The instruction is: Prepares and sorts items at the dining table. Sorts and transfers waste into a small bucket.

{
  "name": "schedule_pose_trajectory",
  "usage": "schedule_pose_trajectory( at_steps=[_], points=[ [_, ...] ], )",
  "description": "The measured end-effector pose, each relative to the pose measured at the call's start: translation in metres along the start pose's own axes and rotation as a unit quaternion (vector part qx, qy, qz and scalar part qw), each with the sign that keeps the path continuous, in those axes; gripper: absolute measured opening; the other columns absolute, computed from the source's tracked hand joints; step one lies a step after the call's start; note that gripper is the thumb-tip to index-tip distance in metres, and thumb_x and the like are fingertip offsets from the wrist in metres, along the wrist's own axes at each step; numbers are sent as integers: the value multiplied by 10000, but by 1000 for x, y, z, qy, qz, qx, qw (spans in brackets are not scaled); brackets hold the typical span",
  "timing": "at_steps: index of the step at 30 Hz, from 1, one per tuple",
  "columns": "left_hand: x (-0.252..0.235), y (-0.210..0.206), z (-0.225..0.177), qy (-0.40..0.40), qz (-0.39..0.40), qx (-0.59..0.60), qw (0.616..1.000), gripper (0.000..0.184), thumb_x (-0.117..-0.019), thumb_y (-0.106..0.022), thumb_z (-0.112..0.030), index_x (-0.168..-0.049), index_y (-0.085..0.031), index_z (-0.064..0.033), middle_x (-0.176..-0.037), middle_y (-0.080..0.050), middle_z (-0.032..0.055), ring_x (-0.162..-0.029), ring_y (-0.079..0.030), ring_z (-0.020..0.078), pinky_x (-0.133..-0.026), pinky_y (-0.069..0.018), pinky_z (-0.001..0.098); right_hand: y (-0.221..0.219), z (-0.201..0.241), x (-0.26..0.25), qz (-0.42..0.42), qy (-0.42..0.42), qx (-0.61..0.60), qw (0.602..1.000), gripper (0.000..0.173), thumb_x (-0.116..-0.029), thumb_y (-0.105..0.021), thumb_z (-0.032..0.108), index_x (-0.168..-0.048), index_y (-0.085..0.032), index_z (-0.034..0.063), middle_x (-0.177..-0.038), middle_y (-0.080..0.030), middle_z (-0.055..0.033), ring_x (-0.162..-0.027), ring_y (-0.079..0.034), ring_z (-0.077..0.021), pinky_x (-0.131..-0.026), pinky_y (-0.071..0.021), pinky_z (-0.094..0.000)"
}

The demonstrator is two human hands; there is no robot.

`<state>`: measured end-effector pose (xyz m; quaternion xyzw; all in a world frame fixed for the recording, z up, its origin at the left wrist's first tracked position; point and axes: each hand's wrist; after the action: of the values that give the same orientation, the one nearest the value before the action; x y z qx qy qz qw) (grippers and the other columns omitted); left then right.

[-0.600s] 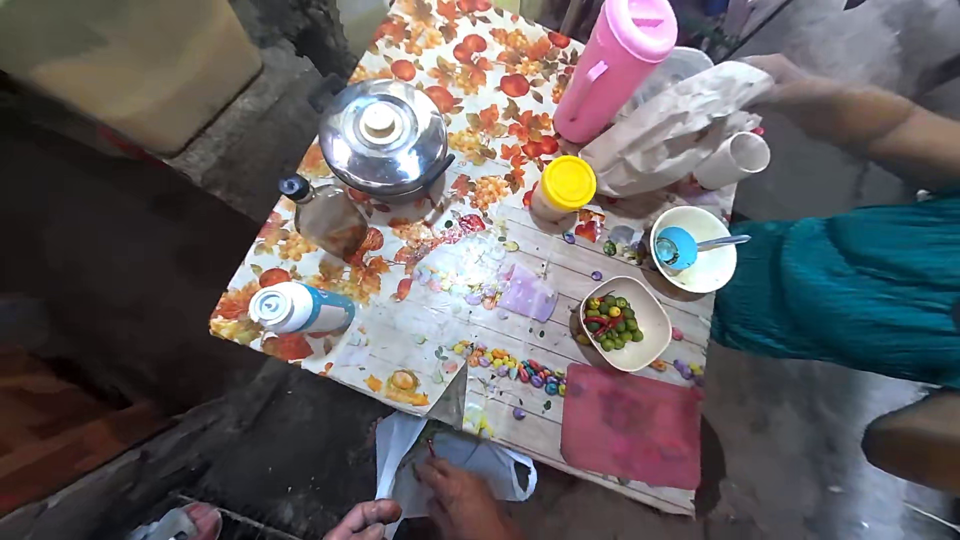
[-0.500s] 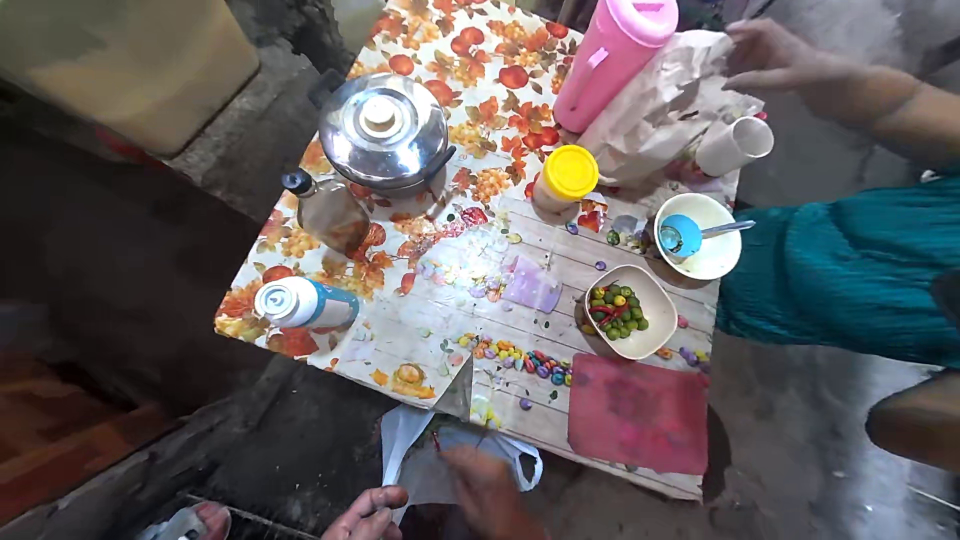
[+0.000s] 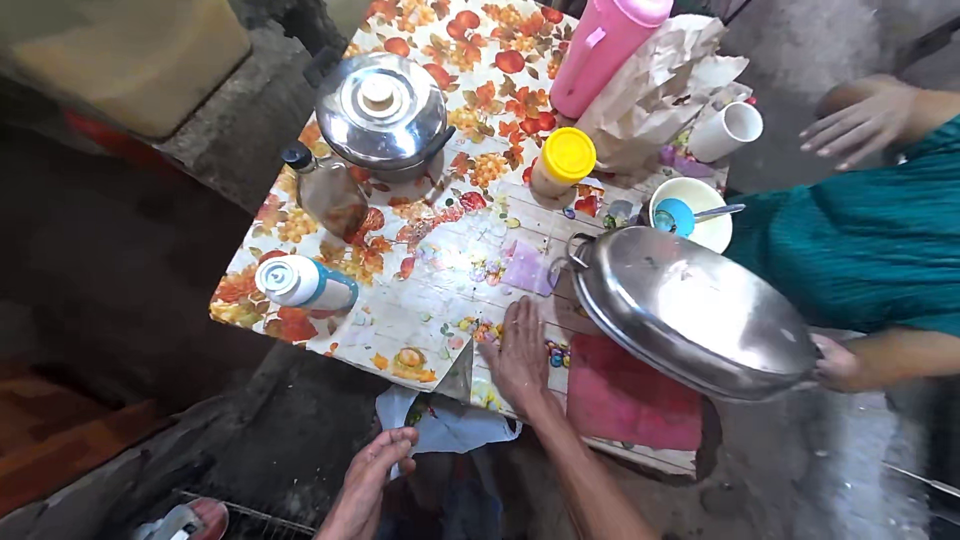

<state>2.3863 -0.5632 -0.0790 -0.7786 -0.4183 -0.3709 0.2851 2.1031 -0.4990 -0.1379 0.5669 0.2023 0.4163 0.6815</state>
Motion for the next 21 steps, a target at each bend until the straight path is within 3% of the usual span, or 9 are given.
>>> schedule_pose_trajectory(
  at_steps=[3,7,11,13,15,17,19,21],
  points=[
    [-7,-2,-5,-4,-8,16,1000,274,-991,-511,-141,-1153,-682,0,-1099,-712,103,-830,-677,166,-735,-571,298,-14,22,24,4,119,-18,993,979,-980,-352,748,-1556,-384,-43,-1640,-319,-259,-1542,-276,-417,-1263,-211,-596],
    [-7,1,-11,-17,-8,41,999,294,-986,-484,-140,-1157,-673,7,-1084,-716,107,-800,-685,161,-713,-583,294,-30,44,54,7,246,-50,968,866,-1008,-409,676,-1534,-438,-11,-1622,-382,-221,-1536,-322,-356,-1255,-265,-558],
    [-4,5,-18,-26,-12,57,998,295,-984,-470,-139,-1144,-672,5,-1099,-710,112,-814,-685,166,-722,-586,296,-45,57,94,60,362,-110,924,667,-1026,-550,489,-1494,-502,18,-1591,-451,-178,-1517,-372,-311,-1251,-305,-490],
    [-4,7,-20,-30,-17,62,998,295,-988,-463,-132,-1149,-664,11,-1105,-703,124,-816,-687,176,-728,-593,307,-56,56,111,80,397,-167,899,565,-1043,-561,402,-1468,-536,30,-1562,-493,-166,-1510,-385,-305,-1261,-300,-469],
    [-6,10,-21,-33,-19,61,997,287,-984,-472,-129,-1144,-665,12,-1101,-704,122,-821,-684,173,-726,-588,302,-46,59,105,29,388,-200,899,469,-1035,-582,330,-1404,-603,43,-1502,-563,-149,-1475,-442,-299,-1242,-338,-473],
    [-7,12,-20,-31,-18,62,997,278,-977,-491,-126,-1134,-675,9,-1100,-708,115,-835,-683,168,-719,-582,287,-18,60,68,-46,321,-188,927,469,-1018,-579,299,-1392,-621,20,-1461,-600,-160,-1432,-500,-309,-1208,-396,-486],
    [-8,11,-20,-33,-11,62,997,274,-980,-492,-125,-1130,-680,7,-1111,-711,114,-847,-688,164,-725,-585,282,10,44,5,-65,229,-125,963,573,-1050,-501,388,-1452,-551,-18,-1514,-535,-206,-1449,-466,-360,-1195,-389,-525],
    [-7,12,-22,-35,-16,68,997,269,-986,-490,-119,-1128,-680,8,-1106,-709,113,-854,-690,165,-738,-588,288,24,24,-55,-37,162,-64,984,707,-1066,-429,480,-1547,-405,-38,-1620,-380,-229,-1535,-309,-383,-1248,-269,-546]
  ],
)
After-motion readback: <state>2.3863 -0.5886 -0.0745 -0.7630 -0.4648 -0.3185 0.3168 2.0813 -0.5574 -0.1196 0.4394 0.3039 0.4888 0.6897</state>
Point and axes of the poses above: each hand's wrist, its own x-axis away from the middle knuckle, its own y-axis out of the back of the hand, z = x × y
